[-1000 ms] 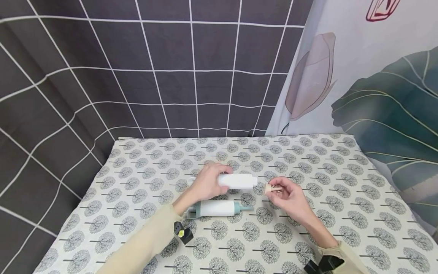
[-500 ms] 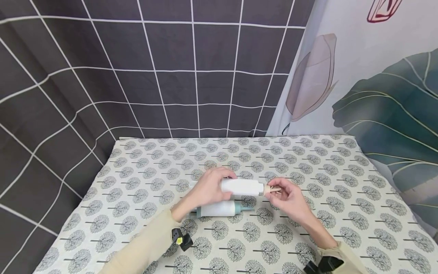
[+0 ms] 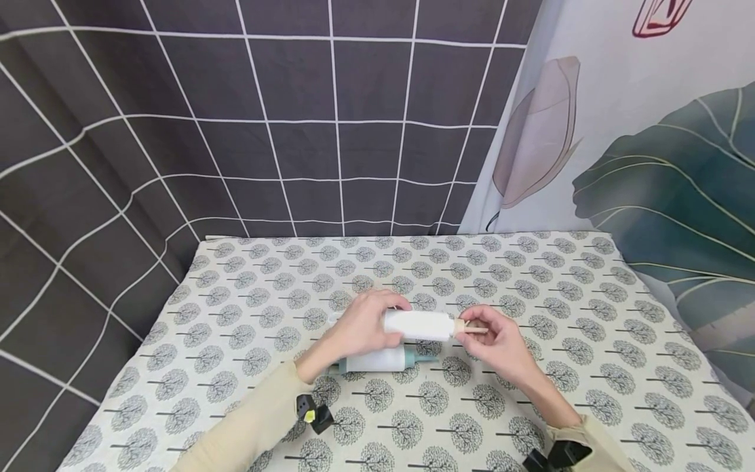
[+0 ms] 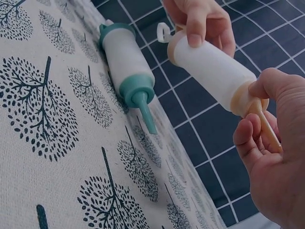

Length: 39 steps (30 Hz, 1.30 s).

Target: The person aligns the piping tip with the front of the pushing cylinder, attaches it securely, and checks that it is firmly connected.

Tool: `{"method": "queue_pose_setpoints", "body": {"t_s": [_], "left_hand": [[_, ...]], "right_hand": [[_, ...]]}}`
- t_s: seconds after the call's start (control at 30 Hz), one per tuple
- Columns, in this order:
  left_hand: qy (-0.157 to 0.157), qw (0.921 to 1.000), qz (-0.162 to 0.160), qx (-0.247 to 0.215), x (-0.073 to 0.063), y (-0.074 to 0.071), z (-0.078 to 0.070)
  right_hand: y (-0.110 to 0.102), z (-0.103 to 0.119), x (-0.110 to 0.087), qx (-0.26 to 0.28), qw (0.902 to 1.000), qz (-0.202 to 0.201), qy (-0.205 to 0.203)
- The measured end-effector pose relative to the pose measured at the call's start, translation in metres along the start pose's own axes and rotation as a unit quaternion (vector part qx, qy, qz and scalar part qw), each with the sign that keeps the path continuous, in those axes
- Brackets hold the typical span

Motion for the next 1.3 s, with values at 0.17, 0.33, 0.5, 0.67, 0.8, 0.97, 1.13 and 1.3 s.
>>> {"method": "queue_pose_setpoints", "body": {"t_s": [0.17, 0.33, 0.5, 0.67, 0.8, 0.97, 1.13, 1.3], "left_hand": [[0.003, 1.0000, -0.002, 0.000, -0.0007, 0.0001, -0.0014], [0.005, 1.0000, -0.001, 0.001, -0.0013, -0.0003, -0.0030], [0.002, 1.0000, 0.002, 0.003, -0.0009, -0.0001, -0.0038], [-0.003, 1.0000, 0.004, 0.004, -0.0013, 0.0006, -0.0035], [0.000, 1.0000, 0.003, 0.005, -0.0015, 0.0011, -0.0031], [0.005, 0.9999, 0.002, 0.011, -0.0013, 0.0013, -0.0029], [0.007, 0.9999, 0.002, 0.008, -0.0016, 0.0012, -0.0027], [0.006, 1.0000, 0.002, 0.004, -0.0018, 0.0010, -0.0025]], "right_hand": [[-0.0005, 0.0014, 0.0000, -0.020, 0.9998, -0.006, -0.005], [-0.0002, 0.0016, 0.0004, -0.029, 0.9995, -0.004, -0.013], [-0.0002, 0.0021, 0.0006, -0.029, 0.9995, -0.005, -0.013], [0.0000, 0.0018, 0.0009, -0.022, 0.9997, -0.001, -0.005], [0.0003, 0.0023, 0.0015, -0.017, 0.9998, 0.004, -0.012], [0.0000, 0.0023, 0.0017, -0.015, 0.9993, 0.013, -0.032], [-0.0008, 0.0010, 0.0016, -0.009, 0.9988, 0.022, -0.044], [-0.0008, 0.0007, 0.0017, -0.005, 0.9979, 0.027, -0.058]]}}
Point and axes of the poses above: each hand's wrist, its own x-axis towards the middle knuckle, its own y-axis out of the palm, z = x × y, the point moved 4 cm from there along x, towards the middle knuckle, and after that the axes turned 2 degrees about z, right-handed, at the moved point
